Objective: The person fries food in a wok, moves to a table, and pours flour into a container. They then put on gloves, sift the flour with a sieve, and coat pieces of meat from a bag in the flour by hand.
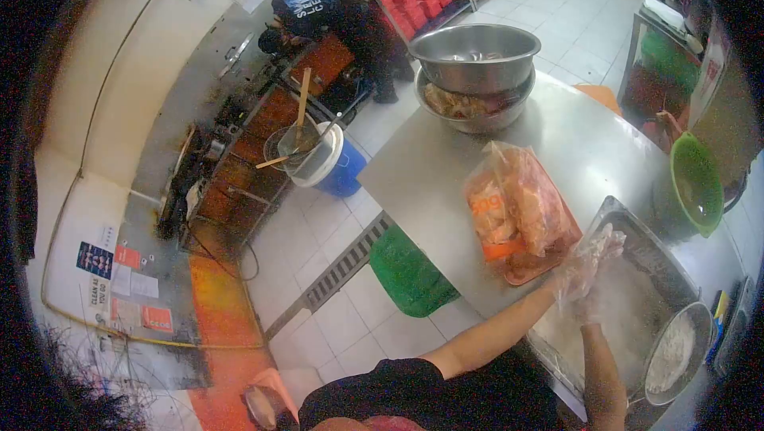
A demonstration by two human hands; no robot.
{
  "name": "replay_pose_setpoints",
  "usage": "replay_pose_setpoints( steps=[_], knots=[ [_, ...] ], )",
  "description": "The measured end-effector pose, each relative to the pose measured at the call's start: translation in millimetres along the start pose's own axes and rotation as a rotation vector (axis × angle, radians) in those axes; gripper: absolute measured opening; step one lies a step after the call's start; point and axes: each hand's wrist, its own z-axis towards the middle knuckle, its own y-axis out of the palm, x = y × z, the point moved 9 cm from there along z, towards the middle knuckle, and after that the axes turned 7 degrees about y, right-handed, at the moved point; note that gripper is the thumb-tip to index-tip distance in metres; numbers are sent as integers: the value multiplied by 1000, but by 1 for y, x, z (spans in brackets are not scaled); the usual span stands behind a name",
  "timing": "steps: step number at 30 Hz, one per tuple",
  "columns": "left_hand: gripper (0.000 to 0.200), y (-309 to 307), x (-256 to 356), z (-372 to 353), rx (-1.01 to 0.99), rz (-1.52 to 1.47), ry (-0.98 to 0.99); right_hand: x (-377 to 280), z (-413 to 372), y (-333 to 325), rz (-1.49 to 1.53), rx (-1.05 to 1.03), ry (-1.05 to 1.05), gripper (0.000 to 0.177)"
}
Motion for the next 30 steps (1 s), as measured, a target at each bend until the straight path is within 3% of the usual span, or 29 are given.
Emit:
replay_pose_setpoints(
  steps=[1, 2, 9, 17, 18, 19, 20, 22, 25, 30],
  knots=[
    [49, -1, -3, 3, 15, -5, -25, 7, -1, 12, 255, -84, 114, 52],
    [49, -3, -6, 5, 30, -9, -39, 7, -4, 14, 300, -78, 199, 51],
    [46, -10, -15, 14, 85, -3, -89, -16, -28, 14, 286, -77, 375, 45],
    [53, -4, -7, 17, 54, 83, -119, -33, -85, 33, 420, -401, 722, 39],
    [54, 4, 0, 14, 68, 202, -171, -26, -84, 34, 639, -297, 664, 37],
    [55, 8, 7, 10, 85, 321, -221, -13, -86, 39, 638, -302, 664, 37],
    [55, 0, -1, 11, 89, 321, -222, -8, -90, 47, 724, -357, 720, 38],
    [41, -16, -19, 20, 110, 52, -118, 1, -95, 61, 894, -461, 825, 41],
    [41, -7, -5, 13, 166, 211, -145, -2, -96, 65, 1102, -583, 884, 40],
    [44, -16, -17, 19, 113, 109, -139, -10, -92, 58, 1453, -728, 896, 39]
  ],
)
